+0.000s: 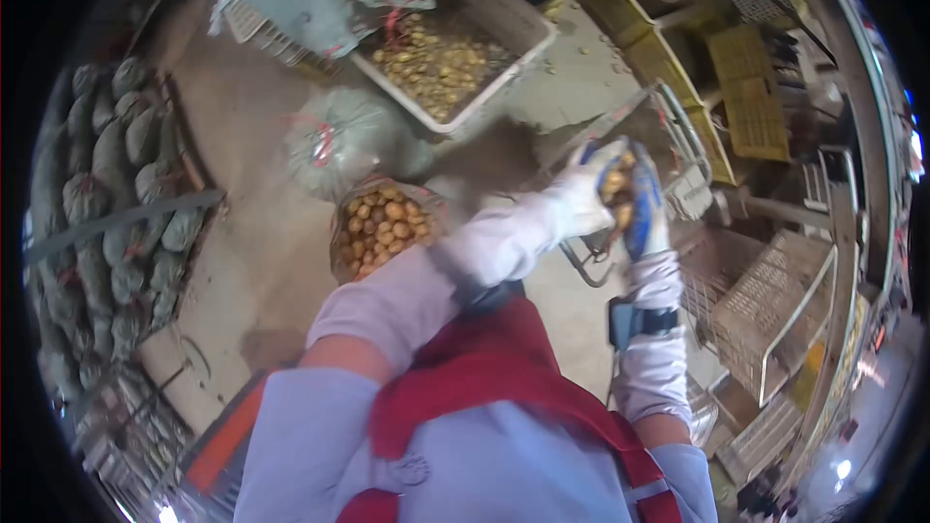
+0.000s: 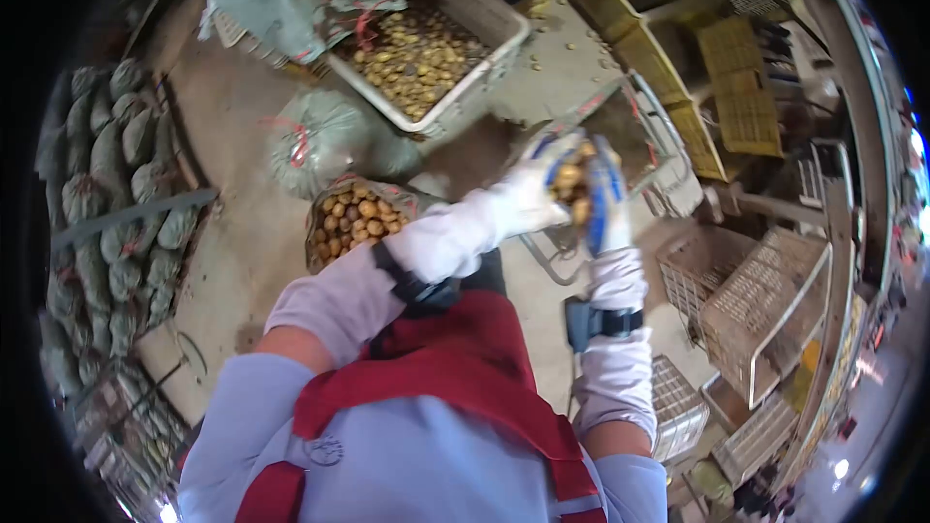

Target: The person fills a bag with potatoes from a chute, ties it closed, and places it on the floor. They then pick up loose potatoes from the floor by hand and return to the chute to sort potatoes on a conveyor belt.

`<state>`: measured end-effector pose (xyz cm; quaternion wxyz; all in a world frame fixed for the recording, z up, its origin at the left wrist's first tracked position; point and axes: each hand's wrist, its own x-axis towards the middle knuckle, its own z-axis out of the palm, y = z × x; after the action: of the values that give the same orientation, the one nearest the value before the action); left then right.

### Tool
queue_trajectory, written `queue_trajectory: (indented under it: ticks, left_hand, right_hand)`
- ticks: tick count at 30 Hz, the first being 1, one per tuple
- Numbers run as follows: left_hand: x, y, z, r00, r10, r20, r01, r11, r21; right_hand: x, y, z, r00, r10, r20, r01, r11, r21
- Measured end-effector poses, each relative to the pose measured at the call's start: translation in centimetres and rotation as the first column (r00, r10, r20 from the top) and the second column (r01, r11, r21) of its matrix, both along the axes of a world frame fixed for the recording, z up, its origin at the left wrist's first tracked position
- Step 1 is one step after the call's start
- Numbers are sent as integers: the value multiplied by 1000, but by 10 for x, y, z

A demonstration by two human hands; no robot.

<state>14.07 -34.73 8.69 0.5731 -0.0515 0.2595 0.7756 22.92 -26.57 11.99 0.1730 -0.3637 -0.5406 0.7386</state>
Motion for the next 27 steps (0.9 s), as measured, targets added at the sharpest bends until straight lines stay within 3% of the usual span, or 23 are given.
queue_trajectory:
  ticks: [1, 2, 3, 4, 5, 6, 8, 10, 12, 13, 15, 16, 17, 18, 19, 20, 21, 22, 23, 24, 25, 26, 27]
  left_hand:
    - [-8, -10, 2, 694, -262, -670, 93, 956, -278]
    - [-17, -25, 13, -7, -555, -832, -38, 832, -554]
    - [-25, -47, 26, 132, -651, -747, 33, 756, -653]
    - [-28, -77, 16, 145, -571, -808, -40, 813, -581]
    - [-27, -110, -15, 486, -199, -851, -128, 947, -295]
    - [-50, -144, 28, 9, -711, -703, -299, 669, -681]
    - [-76, -218, 26, 46, -866, -499, -518, 406, -753]
    - [-81, -291, -10, 166, -968, -188, -745, 2, -667]
    - [-82, -340, -42, 331, -941, -72, -679, -185, -711]
    - [-89, -351, -50, 334, -939, -77, -677, -182, -713]
    - [-102, -373, -64, 483, -875, 28, -218, -151, -964]
    - [-102, -385, -63, 486, -874, 23, -206, -140, -969]
    - [-99, -398, -57, 333, -943, 8, -191, -76, -979]
    - [-95, -413, -52, 169, -985, -18, -169, -11, -986]
    - [-92, -442, -62, 161, -986, -39, -175, 10, -985]
    - [-79, -483, -81, 262, -951, -161, -188, 113, -976]
    - [-72, -507, -93, 364, -891, -270, -198, 209, -957]
    - [-79, -502, -88, 364, -891, -273, -180, 220, -959]
    - [-94, -483, -77, 335, -870, -363, -206, 308, -929]
    - [-112, -467, -72, 290, -839, -461, -250, 399, -882]
    - [-117, -463, -86, 383, -822, -422, -174, 384, -907]
    - [-118, -465, -91, 377, -817, -435, -184, 395, -900]
    - [-112, -473, -90, 298, -837, -460, -198, 417, -887]
  right_hand:
    - [15, 25, -24, 974, 79, 212, -149, 929, 338]
    - [36, 56, -63, 906, 81, 415, -340, 724, 600]
    - [72, 96, -101, 792, 70, 607, -590, -167, 790]
    - [47, 59, -54, 852, -43, 522, -368, 660, 655]
    - [45, 48, -38, 780, -132, 612, -441, 578, 686]
    - [43, 36, -24, 805, -128, 579, -456, 491, 742]
    - [23, -15, 8, 898, 170, 405, -416, 630, 656]
    - [1, -79, 4, 823, 441, 358, -557, 751, 355]
    - [-22, -137, -53, 696, 498, 517, -714, 553, 429]
    - [-30, -161, -96, 659, 426, 620, -745, 483, 460]
    - [-56, -185, -144, 611, 326, 721, -779, 408, 476]
    - [-71, -188, -157, 404, 364, 839, -869, 438, 229]
    - [-74, -193, -166, 170, 408, 897, -889, 456, -38]
    - [-50, -199, -169, 155, 397, 905, -890, 453, -46]
    - [-22, -200, -172, 378, 369, 849, -851, 501, 161]
    - [-8, -199, -172, 579, 332, 745, -764, 539, 353]
    - [-6, -196, -170, 587, 301, 752, -629, 754, 189]
    - [1, -197, -161, 582, 270, 767, -431, 902, 9]
    - [-20, -193, -146, 673, 183, 716, -196, 978, -66]
    - [-38, -189, -151, 733, 172, 659, -119, 985, -125]
    - [-42, -194, -161, 808, 128, 576, -65, 990, -128]
    - [-46, -198, -171, 869, 87, 487, -20, 990, -141]
    - [-42, -203, -168, 897, 50, 440, 13, 990, -138]
